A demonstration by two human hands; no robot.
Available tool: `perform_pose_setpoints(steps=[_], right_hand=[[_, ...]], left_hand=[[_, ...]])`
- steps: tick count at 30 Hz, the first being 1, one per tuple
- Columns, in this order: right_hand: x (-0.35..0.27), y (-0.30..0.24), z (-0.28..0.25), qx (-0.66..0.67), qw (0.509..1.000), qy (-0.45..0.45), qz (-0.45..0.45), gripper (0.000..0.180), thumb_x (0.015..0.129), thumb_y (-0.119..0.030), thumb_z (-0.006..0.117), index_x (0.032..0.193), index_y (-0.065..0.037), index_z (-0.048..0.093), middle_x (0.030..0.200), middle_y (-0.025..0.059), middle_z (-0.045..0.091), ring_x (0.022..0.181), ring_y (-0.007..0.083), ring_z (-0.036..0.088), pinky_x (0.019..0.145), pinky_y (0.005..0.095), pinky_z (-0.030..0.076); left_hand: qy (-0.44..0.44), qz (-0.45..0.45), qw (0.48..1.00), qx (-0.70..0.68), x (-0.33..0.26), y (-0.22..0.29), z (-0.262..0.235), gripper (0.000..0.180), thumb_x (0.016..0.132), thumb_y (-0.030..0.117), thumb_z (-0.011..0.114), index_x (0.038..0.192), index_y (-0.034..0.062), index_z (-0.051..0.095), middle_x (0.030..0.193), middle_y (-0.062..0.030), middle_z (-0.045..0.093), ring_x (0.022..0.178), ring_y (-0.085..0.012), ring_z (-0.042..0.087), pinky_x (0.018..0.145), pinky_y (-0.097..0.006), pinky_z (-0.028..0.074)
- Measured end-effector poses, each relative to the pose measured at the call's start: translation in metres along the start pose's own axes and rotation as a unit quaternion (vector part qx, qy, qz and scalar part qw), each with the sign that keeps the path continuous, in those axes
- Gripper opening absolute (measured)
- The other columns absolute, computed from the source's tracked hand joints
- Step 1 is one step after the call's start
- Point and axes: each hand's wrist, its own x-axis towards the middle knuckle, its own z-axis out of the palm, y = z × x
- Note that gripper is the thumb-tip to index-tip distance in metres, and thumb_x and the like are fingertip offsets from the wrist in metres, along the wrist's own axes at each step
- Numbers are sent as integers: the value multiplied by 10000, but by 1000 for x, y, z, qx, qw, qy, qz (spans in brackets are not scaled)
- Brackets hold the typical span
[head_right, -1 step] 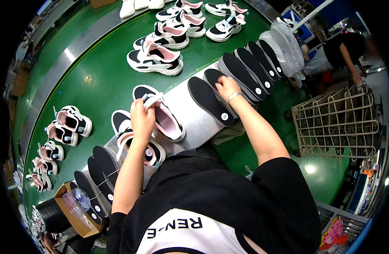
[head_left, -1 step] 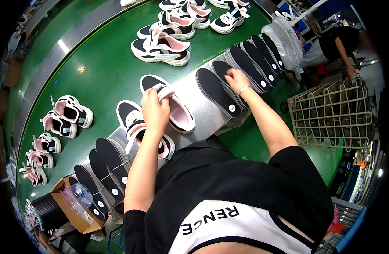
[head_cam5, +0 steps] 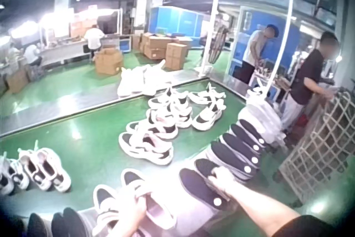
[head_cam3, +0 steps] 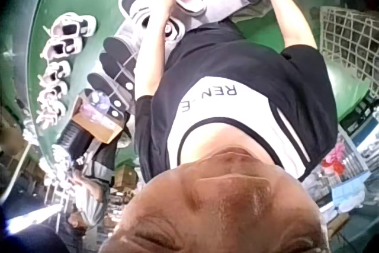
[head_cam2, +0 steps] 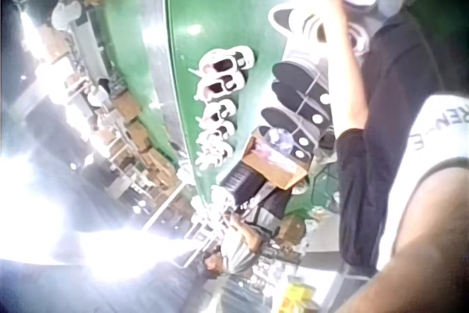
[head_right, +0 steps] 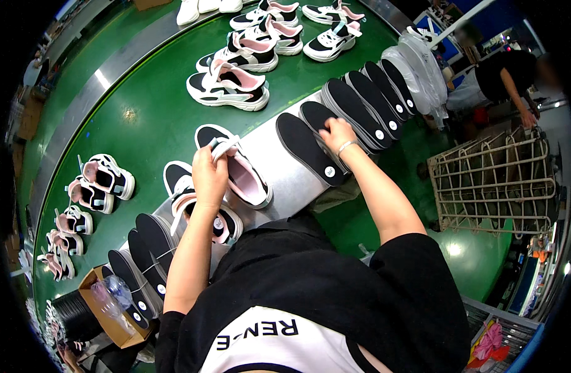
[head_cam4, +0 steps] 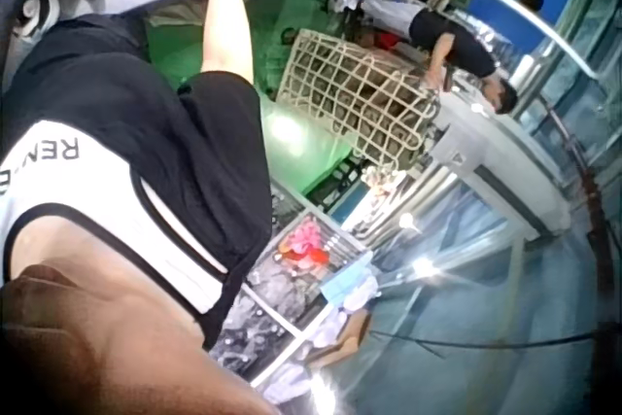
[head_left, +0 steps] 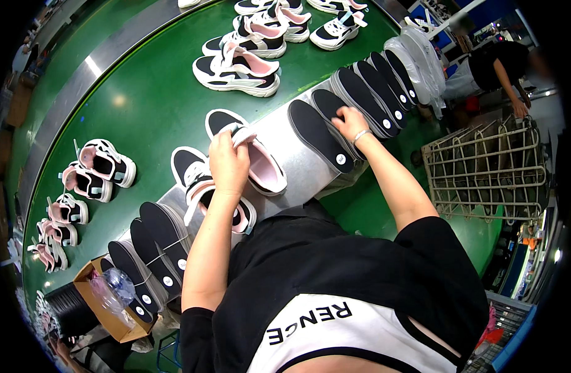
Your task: The person picks up insoles from a shelf and inserts them into shoes on a workbench and conveyor belt.
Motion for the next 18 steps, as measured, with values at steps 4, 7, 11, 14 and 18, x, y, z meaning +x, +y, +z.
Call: perform_pose_setpoints(steps=[4,7,11,14,18], right_hand=[[-17,-6,-2,-75,996,-18,39,380,658,-302,679,963,-140,522,1036,107,477,1015,294,452,828,429,396],[-17,-1,-6,-116,990,-43,61,405,650,-299,685,983,-161,500,1029,99,493,983,297,490,794,443,402],[-21,-1,-21,-159,986,-5,42,422,607,-336,709,936,-143,529,975,72,526,941,258,512,783,430,391],[-25,-12,-37,-38,997,73,15,388,605,-323,699,885,-109,538,941,105,502,893,263,508,730,367,420],[-65,-101,-104,475,817,-325,25,194,706,-198,602,733,-6,593,677,37,551,677,106,515,634,238,404]], left_hand=[[-29,-52,998,18,1,4,-4,403,722,62,518,1098,-17,396,842,-181,577,791,-366,539,716,-414,419],[-32,-86,991,-94,5,10,-7,392,734,54,498,1100,-31,386,820,-177,604,782,-358,566,718,-394,431],[-68,-204,955,-204,14,3,-6,279,749,145,474,962,-34,498,767,-182,615,750,-332,592,673,-358,456],[-98,-211,956,-178,12,-4,-3,185,755,113,457,815,-32,556,742,-104,632,682,-164,597,635,-271,464],[-19,-184,973,-135,-6,3,5,178,775,150,496,824,-13,549,720,-143,619,681,-244,608,640,-319,459]])
